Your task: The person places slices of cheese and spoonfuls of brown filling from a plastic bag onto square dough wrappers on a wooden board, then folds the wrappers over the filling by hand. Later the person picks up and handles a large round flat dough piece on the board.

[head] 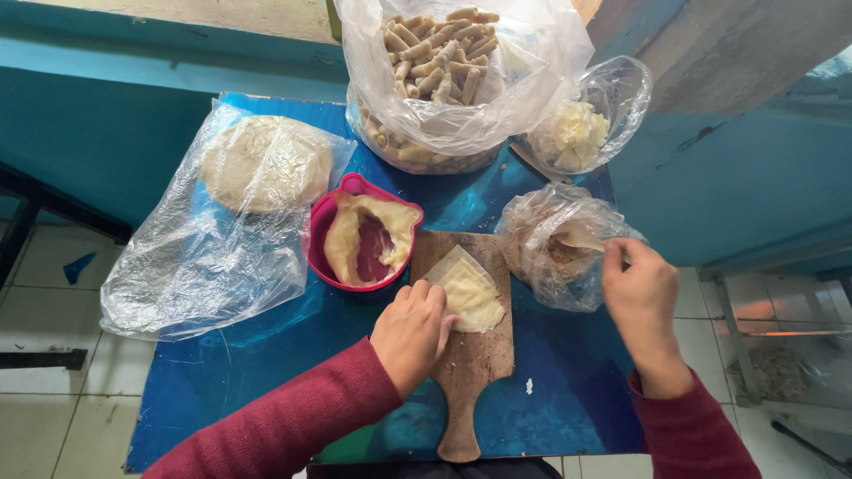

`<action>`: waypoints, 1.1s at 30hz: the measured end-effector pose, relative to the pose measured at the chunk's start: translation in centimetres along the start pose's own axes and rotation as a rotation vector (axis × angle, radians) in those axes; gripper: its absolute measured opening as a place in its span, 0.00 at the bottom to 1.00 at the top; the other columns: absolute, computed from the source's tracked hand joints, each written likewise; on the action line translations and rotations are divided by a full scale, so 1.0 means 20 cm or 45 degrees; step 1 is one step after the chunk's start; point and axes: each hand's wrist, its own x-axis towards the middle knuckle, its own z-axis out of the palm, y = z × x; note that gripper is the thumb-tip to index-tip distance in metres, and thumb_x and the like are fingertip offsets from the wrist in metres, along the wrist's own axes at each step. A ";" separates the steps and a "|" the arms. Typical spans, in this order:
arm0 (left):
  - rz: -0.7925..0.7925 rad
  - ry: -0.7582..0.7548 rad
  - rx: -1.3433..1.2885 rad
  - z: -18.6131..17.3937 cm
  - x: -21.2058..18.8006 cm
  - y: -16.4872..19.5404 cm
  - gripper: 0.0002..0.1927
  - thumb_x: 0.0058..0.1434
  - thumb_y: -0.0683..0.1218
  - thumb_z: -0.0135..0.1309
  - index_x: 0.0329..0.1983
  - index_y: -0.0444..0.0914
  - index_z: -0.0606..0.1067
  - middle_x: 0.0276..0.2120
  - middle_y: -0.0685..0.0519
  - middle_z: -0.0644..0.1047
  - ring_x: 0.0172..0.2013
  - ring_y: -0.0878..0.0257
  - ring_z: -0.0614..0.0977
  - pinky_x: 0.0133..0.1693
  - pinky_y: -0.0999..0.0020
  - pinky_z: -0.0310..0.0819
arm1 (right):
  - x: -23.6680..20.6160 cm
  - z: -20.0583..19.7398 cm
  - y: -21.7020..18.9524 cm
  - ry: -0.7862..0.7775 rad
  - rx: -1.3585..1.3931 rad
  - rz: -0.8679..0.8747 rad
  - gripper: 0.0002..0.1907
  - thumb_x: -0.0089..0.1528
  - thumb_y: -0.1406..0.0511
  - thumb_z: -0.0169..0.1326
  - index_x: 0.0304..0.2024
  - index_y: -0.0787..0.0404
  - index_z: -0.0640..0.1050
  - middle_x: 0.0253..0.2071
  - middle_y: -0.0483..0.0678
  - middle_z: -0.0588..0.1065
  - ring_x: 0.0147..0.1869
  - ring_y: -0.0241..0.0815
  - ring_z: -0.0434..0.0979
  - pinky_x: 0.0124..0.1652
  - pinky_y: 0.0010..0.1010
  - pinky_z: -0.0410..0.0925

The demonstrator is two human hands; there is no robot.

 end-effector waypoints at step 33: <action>0.011 0.077 0.008 0.01 -0.01 0.00 0.09 0.58 0.44 0.57 0.37 0.36 0.71 0.35 0.45 0.74 0.38 0.49 0.78 0.38 0.56 0.74 | -0.40 -0.10 -0.38 -0.140 0.108 -0.949 0.21 0.52 0.76 0.60 0.49 0.66 0.80 0.31 0.47 0.74 0.31 0.46 0.71 0.35 0.37 0.65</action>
